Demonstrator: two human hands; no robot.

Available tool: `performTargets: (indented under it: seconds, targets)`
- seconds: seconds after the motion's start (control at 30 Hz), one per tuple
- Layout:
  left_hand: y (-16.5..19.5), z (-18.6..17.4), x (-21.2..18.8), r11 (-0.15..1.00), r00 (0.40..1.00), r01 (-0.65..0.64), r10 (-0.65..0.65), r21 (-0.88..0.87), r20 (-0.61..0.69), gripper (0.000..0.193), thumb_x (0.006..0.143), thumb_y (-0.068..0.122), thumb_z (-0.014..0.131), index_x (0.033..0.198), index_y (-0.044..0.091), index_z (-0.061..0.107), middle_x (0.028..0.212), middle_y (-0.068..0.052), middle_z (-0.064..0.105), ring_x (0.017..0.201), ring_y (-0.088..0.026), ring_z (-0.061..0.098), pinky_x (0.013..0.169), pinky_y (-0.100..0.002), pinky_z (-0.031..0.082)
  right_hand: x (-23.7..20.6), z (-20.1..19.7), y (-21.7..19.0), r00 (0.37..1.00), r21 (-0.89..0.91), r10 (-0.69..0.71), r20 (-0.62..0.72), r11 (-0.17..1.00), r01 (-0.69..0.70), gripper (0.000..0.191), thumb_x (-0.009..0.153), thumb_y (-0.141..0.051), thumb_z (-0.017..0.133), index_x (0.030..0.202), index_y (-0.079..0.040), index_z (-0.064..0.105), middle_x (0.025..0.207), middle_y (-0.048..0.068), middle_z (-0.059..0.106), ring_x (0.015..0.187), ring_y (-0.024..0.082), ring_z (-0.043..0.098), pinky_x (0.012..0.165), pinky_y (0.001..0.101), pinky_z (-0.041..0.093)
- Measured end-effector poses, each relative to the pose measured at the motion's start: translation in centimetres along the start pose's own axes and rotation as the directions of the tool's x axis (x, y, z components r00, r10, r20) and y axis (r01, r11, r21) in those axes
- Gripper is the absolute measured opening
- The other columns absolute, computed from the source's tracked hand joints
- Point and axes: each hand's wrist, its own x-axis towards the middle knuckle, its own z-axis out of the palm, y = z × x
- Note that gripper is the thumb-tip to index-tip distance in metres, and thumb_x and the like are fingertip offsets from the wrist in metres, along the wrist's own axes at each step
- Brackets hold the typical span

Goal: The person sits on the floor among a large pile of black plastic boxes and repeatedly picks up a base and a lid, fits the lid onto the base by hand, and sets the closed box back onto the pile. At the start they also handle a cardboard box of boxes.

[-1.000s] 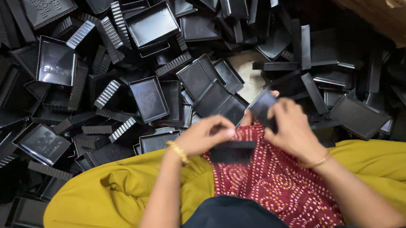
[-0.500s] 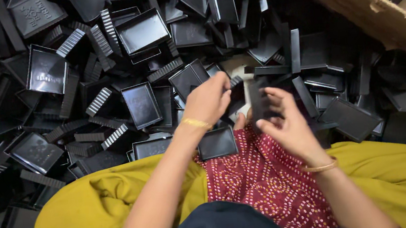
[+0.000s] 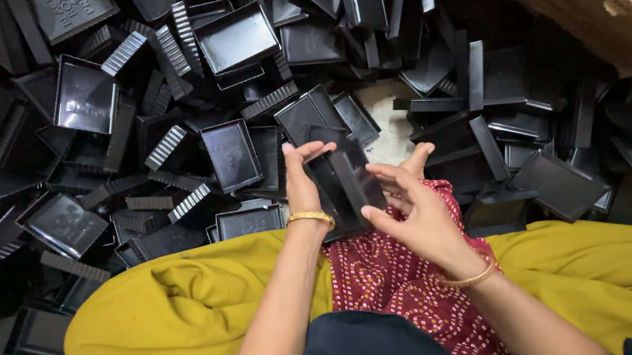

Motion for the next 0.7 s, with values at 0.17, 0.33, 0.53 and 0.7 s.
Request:
performTargets:
  seconds: [0.17, 0.33, 0.53, 0.7]
  targets:
    - [-0.8, 0.5, -0.5, 0.989, 0.995, -0.098, 0.095, 0.109, 0.041, 0.063, 0.106, 0.055, 0.031, 0.109, 0.003, 0.066, 0.111, -0.012, 0.073, 0.1, -0.018, 0.066, 0.095, -0.032, 0.052, -0.2, 1.5, 0.4, 0.999, -0.11, 0.015, -0.031, 0.994, -0.019, 0.062, 0.081, -0.006, 0.08, 0.139, -0.002, 0.057, 0.137, 0.011, 0.059, 0.122, 0.019, 0.063, 0.104, 0.0346, 0.052]
    - [0.0, 0.5, -0.9, 0.957, 0.972, -0.185, 0.144, 0.224, 0.187, 0.069, 0.108, 0.056, 0.024, 0.097, 0.004, 0.068, 0.103, -0.01, 0.073, 0.098, -0.018, 0.064, 0.095, -0.031, 0.05, 0.0, 0.5, 0.7, 0.966, 0.184, 0.222, 0.128, 0.952, -0.244, 0.058, 0.085, -0.011, 0.076, 0.139, 0.001, 0.06, 0.121, 0.01, 0.066, 0.108, 0.018, 0.067, 0.096, 0.0347, 0.056]
    - [2.3, 0.4, -1.4, 0.446, 0.78, -0.535, 0.588, 0.718, 0.216, 0.072, 0.111, 0.044, 0.017, 0.068, 0.005, 0.058, 0.063, -0.008, 0.058, 0.062, -0.024, 0.06, 0.069, -0.037, 0.046, -0.7, 0.6, 0.4, 0.997, 0.062, 0.063, 0.05, 0.996, -0.066, 0.042, 0.094, -0.008, 0.075, 0.131, 0.008, 0.064, 0.12, 0.008, 0.069, 0.114, 0.011, 0.065, 0.104, 0.0268, 0.049]
    - [2.5, 0.8, -1.7, 0.462, 0.748, -0.497, 0.658, 0.734, 0.093, 0.069, 0.113, 0.041, 0.017, 0.065, 0.004, 0.048, 0.06, -0.011, 0.051, 0.061, -0.029, 0.053, 0.07, -0.039, 0.043, -2.1, 2.6, -0.1, 0.966, -0.271, -0.211, -0.148, 0.948, 0.165, 0.035, 0.083, -0.006, 0.081, 0.111, 0.004, 0.063, 0.103, 0.009, 0.072, 0.095, 0.014, 0.077, 0.086, 0.0295, 0.061]
